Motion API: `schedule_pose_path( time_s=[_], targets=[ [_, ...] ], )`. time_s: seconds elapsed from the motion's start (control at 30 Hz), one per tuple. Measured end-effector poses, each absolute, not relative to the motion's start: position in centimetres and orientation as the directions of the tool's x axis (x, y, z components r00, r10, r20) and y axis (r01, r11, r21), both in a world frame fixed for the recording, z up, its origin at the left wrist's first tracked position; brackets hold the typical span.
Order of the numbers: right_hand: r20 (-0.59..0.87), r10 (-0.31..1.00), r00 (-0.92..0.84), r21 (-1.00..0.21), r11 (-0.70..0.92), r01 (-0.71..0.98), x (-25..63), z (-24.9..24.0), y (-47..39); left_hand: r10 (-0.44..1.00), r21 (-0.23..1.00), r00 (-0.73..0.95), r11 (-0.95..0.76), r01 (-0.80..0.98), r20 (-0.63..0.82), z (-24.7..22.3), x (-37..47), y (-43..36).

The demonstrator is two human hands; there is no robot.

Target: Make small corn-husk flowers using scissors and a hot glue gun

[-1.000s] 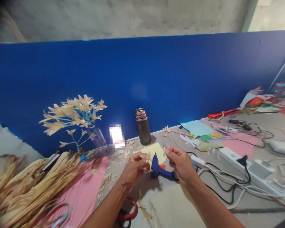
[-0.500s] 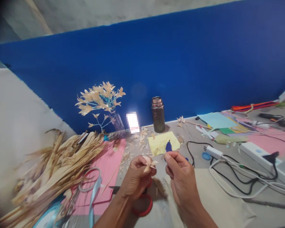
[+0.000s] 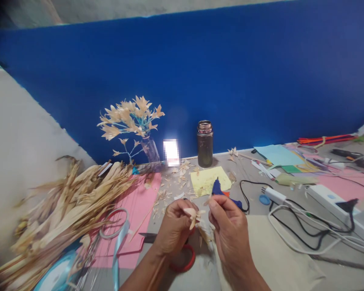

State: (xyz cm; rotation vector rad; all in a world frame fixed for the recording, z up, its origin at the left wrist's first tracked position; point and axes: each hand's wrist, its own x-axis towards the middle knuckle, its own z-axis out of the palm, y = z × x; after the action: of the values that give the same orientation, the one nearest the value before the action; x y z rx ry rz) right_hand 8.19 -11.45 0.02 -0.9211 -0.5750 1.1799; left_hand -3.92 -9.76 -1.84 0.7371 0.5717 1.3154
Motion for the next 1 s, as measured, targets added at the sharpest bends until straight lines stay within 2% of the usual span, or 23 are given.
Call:
schedule_pose_path(
  time_s=[0.1,0.23,0.4,0.53,0.63,1.0],
  targets=[
    [-0.075,0.954,0.292,-0.854,0.09,-0.513,8.0,0.1,-11.3,0.979,0.789,0.19,0.061,-0.612,0.072,-2.0,-4.2,-9.6],
    [-0.079,0.962,0.262,-0.849,0.073,-0.523,8.0,0.1,-11.3,0.983,0.814,0.18,0.089,-0.573,0.02,-2.0,-4.4,-9.4],
    [-0.13,0.945,0.301,-0.813,0.072,-0.578,8.0,-0.4,-11.0,0.979,0.716,0.166,0.203,-0.668,-0.122,-1.3,-4.1,-9.4],
    [-0.173,0.947,0.272,-0.801,0.025,-0.598,7.2,-1.0,-11.0,0.971,0.66,0.187,0.239,-0.713,-0.149,-1.2,-3.9,-9.4],
    [-0.186,0.957,0.223,-0.795,-0.013,-0.607,6.6,-1.2,-11.2,0.975,0.694,0.172,0.221,-0.685,-0.14,-1.5,-4.0,-9.4],
    [-0.228,0.938,0.26,-0.78,-0.016,-0.625,6.2,-0.4,-11.3,0.996,0.802,0.066,0.087,-0.59,-0.059,-1.7,-3.9,-9.7]
  ],
)
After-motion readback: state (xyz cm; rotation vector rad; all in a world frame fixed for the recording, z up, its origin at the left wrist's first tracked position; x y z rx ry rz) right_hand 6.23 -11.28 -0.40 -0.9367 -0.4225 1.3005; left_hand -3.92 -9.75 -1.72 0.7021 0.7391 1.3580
